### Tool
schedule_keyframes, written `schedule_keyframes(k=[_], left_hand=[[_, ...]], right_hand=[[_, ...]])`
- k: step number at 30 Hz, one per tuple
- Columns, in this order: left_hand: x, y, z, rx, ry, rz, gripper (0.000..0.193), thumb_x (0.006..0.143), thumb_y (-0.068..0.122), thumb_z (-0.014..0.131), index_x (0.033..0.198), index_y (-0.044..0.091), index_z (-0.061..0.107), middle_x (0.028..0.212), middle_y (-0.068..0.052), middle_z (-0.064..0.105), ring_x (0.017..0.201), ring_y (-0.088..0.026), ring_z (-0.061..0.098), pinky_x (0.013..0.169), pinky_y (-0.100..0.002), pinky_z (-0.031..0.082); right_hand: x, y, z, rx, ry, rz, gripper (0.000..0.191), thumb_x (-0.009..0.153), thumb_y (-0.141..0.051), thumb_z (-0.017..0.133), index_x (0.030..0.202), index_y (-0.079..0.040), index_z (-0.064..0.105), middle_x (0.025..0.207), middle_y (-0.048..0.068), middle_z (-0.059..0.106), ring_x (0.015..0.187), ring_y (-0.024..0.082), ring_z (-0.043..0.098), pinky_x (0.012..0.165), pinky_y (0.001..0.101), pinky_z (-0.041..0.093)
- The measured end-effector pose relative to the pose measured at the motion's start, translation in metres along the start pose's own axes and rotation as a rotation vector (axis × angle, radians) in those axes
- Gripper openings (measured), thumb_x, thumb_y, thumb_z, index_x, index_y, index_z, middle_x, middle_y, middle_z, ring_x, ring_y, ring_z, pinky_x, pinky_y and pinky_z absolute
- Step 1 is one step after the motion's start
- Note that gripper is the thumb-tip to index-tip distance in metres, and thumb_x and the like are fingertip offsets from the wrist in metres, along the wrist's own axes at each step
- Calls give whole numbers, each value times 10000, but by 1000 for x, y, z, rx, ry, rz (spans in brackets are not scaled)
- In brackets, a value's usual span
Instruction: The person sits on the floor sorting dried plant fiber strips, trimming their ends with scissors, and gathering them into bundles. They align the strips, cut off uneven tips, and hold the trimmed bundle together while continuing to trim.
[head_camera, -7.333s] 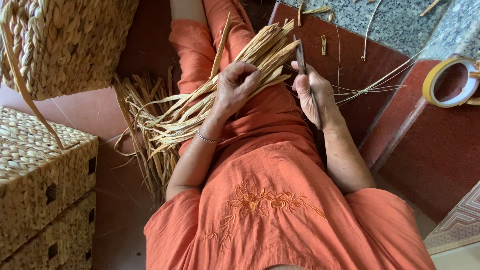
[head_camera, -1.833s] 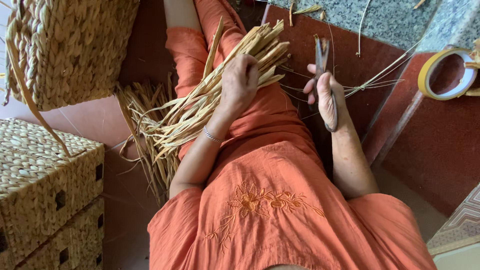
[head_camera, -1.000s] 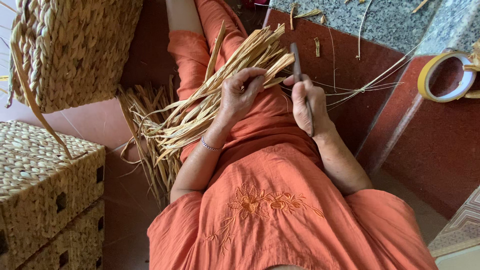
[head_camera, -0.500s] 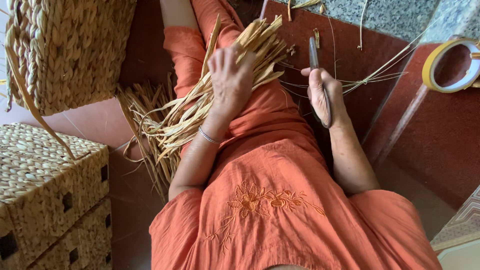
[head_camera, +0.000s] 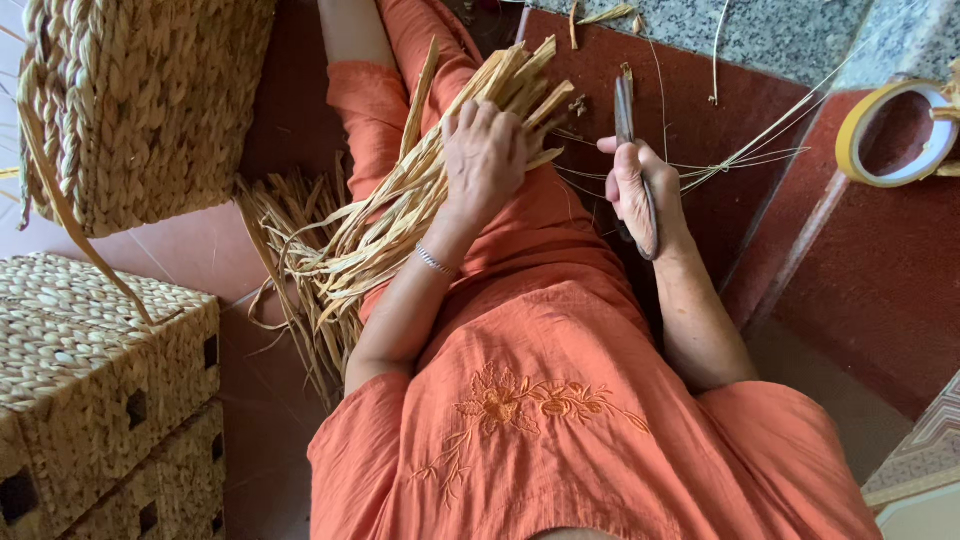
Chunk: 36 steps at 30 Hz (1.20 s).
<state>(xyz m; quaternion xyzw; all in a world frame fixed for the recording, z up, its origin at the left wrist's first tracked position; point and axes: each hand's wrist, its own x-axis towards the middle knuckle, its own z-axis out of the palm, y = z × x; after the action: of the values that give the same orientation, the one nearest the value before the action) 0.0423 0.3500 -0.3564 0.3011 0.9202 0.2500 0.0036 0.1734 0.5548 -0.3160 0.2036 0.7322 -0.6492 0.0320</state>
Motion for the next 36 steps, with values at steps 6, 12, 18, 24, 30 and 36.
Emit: schedule_keyframes(k=[6,12,18,24,30,36], left_hand=[[-7,9,-31,-704,4,-52,96,994,-9,652,1002,82,624,853,-21,710,651,-96,618,562,-278,523],[-17,20,-54,-1027,-90,-133,103,1034,7,682,1116,39,629,918,-38,726,800,-78,663,700,-241,560],[-5,27,-65,-963,-119,-119,303,1004,28,736,1297,32,660,969,-40,692,819,-85,592,706,-243,517],[5,30,-51,-1490,-190,-251,161,1052,124,694,1164,18,647,1071,-9,666,960,-80,659,864,-265,634],[5,23,-51,-1605,-30,-331,181,1097,159,632,1205,13,641,1036,9,652,921,-45,585,814,-199,525],[8,27,-53,-1653,-34,-278,204,1080,142,630,1215,-11,638,1036,-32,696,978,-90,679,889,-246,592]], right_hand=[[15,-16,6,116,119,-275,533,1039,-372,735,1341,35,572,923,77,715,652,75,608,548,222,499],[27,-45,20,311,96,-315,515,994,-61,815,1422,19,540,1106,102,736,909,94,688,794,228,565],[23,-64,29,298,111,-294,421,992,39,781,1366,-1,592,998,53,715,855,72,670,768,211,544],[34,-57,28,81,132,-434,415,1029,-218,785,1332,2,605,900,22,674,818,77,663,729,221,553],[25,-57,32,-115,-145,-255,801,1022,-671,441,1426,11,554,896,18,606,662,77,550,556,215,449],[3,-76,38,-380,-147,-362,831,1104,-687,306,1492,21,505,1030,111,640,907,198,659,806,332,554]])
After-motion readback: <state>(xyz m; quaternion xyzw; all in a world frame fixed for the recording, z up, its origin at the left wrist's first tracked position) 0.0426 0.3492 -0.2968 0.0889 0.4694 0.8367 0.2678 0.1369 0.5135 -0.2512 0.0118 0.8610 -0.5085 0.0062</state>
